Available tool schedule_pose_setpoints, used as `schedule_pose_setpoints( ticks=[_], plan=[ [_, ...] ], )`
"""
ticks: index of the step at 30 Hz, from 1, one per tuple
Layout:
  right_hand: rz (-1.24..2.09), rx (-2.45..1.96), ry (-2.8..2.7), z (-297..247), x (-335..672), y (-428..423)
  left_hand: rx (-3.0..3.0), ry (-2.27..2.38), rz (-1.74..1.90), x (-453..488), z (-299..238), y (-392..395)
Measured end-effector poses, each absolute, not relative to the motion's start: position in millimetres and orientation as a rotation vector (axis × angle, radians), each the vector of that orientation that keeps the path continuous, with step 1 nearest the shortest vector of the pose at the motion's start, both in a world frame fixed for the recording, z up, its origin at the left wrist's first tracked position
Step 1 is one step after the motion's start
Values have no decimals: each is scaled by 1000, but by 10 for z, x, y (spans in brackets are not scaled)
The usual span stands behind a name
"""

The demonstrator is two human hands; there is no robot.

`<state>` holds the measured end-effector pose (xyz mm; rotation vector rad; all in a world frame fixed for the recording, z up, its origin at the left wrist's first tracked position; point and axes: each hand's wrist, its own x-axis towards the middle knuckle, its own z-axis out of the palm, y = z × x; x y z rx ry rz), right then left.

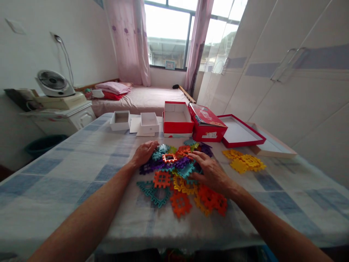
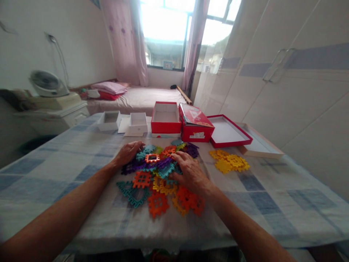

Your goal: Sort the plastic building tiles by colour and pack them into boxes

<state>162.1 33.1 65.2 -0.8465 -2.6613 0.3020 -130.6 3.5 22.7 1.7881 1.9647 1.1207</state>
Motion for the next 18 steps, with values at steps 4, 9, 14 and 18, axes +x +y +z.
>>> schedule_pose_setpoints(
  ticks=[4,9,14,18],
  plan=[
    [115,-903,-2506,710,1493,286,1793,1972,1112,-1301,236,35],
    [161,-744,-2653,842,1621,-25,1807,1980,1101,-1305,235,42],
    [39,-674,-2825,761,1713,-185,1818,1986,1095,-1298,245,42],
    [43,-759,-2764,687,1622,-129,1834,2002,1087,-1295,258,34]
  ],
)
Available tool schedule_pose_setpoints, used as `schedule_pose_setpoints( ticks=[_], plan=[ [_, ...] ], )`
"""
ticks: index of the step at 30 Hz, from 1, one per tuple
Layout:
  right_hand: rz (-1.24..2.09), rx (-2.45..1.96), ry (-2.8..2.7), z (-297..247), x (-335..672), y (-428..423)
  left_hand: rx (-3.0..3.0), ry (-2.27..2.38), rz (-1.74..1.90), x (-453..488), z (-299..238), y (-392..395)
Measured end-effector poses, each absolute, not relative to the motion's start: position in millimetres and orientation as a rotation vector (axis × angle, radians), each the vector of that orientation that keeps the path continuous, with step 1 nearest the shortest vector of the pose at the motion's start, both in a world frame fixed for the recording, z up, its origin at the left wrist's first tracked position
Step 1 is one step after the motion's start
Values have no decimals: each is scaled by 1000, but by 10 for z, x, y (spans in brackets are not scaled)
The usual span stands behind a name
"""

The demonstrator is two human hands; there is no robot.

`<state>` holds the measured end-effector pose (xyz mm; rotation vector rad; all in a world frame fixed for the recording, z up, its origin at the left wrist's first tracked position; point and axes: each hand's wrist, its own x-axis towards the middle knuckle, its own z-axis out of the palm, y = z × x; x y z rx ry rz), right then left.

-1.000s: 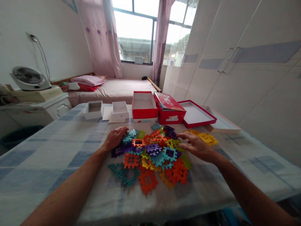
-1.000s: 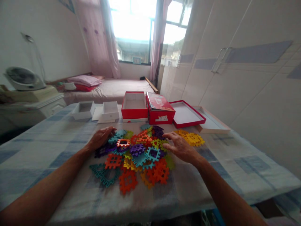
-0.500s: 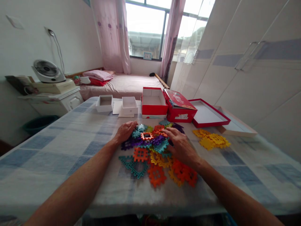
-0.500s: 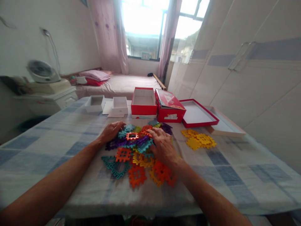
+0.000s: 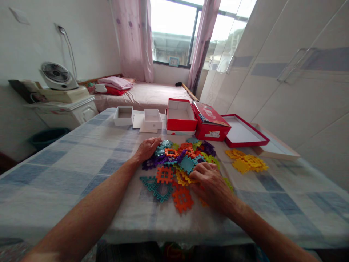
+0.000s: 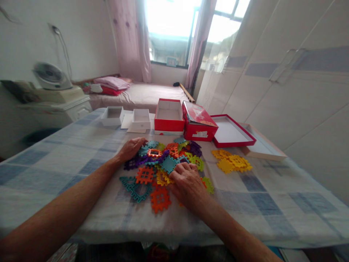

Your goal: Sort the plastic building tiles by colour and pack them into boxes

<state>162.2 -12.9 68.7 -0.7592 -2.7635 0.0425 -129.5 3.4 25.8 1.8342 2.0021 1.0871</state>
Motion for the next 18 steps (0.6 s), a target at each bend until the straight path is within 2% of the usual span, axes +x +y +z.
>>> schedule_pose_setpoints(
  ticks=[13,18],
  plan=[
    [173,-941,-2524,610,1412,-220,1850,2021,1080,-1289,267,24],
    [86,-855,-2573,545,1329,-309,1845,2018,1085,-1290,259,31]
  ],
)
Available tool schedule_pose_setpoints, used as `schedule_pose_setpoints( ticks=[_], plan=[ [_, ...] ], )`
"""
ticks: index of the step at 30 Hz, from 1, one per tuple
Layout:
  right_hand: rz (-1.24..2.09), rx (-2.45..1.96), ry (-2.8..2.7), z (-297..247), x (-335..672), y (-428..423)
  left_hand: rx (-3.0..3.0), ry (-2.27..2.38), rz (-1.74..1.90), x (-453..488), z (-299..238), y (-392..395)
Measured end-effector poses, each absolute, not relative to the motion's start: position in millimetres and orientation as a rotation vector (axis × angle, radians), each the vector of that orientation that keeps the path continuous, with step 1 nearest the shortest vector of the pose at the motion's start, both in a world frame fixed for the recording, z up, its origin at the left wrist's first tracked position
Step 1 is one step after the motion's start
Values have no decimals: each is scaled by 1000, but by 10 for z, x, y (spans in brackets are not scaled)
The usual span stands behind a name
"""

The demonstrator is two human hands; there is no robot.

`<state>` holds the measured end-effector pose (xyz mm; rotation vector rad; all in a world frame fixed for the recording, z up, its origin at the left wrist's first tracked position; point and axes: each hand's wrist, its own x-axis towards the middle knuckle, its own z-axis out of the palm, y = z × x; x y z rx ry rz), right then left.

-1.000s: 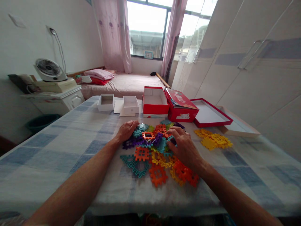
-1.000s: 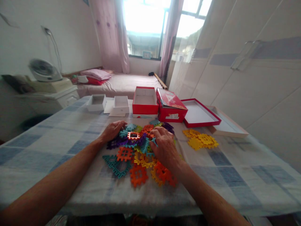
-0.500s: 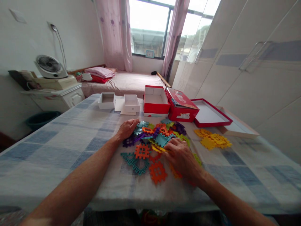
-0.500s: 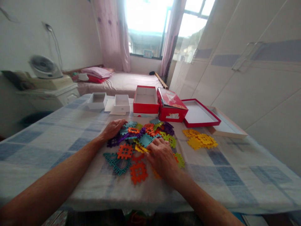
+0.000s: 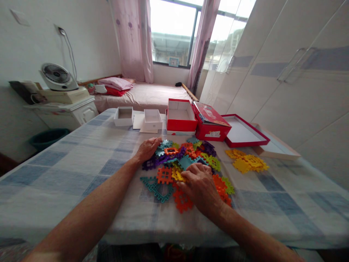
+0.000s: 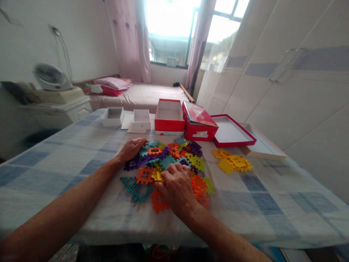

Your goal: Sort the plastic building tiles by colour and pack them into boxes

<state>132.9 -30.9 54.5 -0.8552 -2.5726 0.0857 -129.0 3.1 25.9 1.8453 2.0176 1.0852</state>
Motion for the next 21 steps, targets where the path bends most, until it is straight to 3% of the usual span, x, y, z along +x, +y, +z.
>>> schedule_pose_setpoints(
  ticks=[6,15,17,21],
  plan=[
    [65,-827,-2539,545,1282,-319,1825,2019,1075,-1287,262,23],
    [1065,-1025,-2107,922,1605,55,1800,2017,1078,-1308,241,32],
    [970,-1095,-2039,936,1795,247,1802,2010,1080,-1314,237,35],
    [473,-1423,-2043,856,2333,766,1810,1989,1083,-1324,237,41]
  ],
)
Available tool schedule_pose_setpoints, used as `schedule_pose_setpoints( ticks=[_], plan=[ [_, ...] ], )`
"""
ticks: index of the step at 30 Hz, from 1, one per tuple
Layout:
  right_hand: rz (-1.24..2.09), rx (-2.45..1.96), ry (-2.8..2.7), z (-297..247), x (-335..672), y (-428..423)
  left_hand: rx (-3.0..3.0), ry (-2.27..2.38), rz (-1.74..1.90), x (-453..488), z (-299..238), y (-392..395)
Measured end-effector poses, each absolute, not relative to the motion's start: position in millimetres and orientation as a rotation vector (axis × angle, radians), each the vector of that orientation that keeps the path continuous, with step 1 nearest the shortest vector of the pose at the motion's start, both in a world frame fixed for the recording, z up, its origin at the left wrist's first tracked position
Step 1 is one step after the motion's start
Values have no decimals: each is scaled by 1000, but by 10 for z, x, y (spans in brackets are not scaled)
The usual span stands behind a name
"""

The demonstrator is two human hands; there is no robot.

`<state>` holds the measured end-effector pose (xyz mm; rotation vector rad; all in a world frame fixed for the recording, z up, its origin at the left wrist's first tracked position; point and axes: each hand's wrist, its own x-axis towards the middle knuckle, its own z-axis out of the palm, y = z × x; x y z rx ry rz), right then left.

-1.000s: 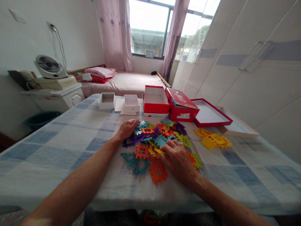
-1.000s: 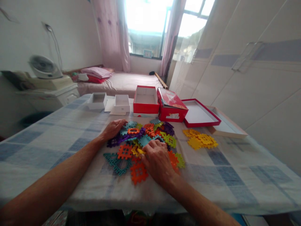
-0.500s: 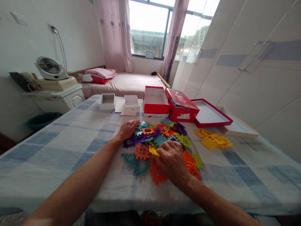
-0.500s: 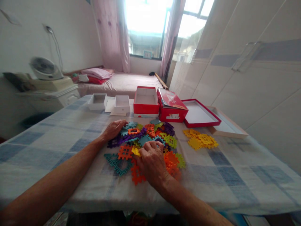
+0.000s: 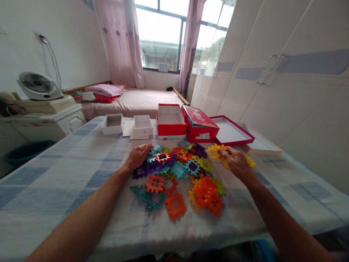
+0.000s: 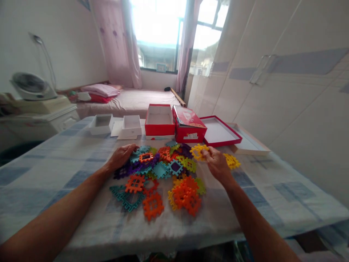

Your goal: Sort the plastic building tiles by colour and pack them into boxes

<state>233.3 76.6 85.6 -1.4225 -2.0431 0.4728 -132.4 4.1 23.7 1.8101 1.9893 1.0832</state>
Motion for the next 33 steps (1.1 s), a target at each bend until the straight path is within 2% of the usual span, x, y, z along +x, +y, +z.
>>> schedule_pose_setpoints(
  ticks=[5,9,11,15,18,23,28,33],
  plan=[
    [76,-1777,-2149,770,2869,1253,1795,1976,1095,-1328,237,44],
    [-431,-1777,-2005,796,2854,1180,1782,1976,1091,-1338,227,50],
    [-371,-1600,-2137,816,2697,1002,1779,1979,1086,-1343,222,53],
    [205,-1211,-2619,813,2247,592,1776,1984,1085,-1342,218,54],
    [377,-1078,-2688,804,1949,387,1782,1985,1083,-1337,221,52],
    [423,-963,-2643,862,1733,241,1792,1996,1078,-1331,234,43],
    [89,-1316,-2694,832,1782,159,1788,2005,1067,-1321,244,41],
    [47,-1353,-2691,681,1745,114,1798,2003,1061,-1313,257,32]
  ],
)
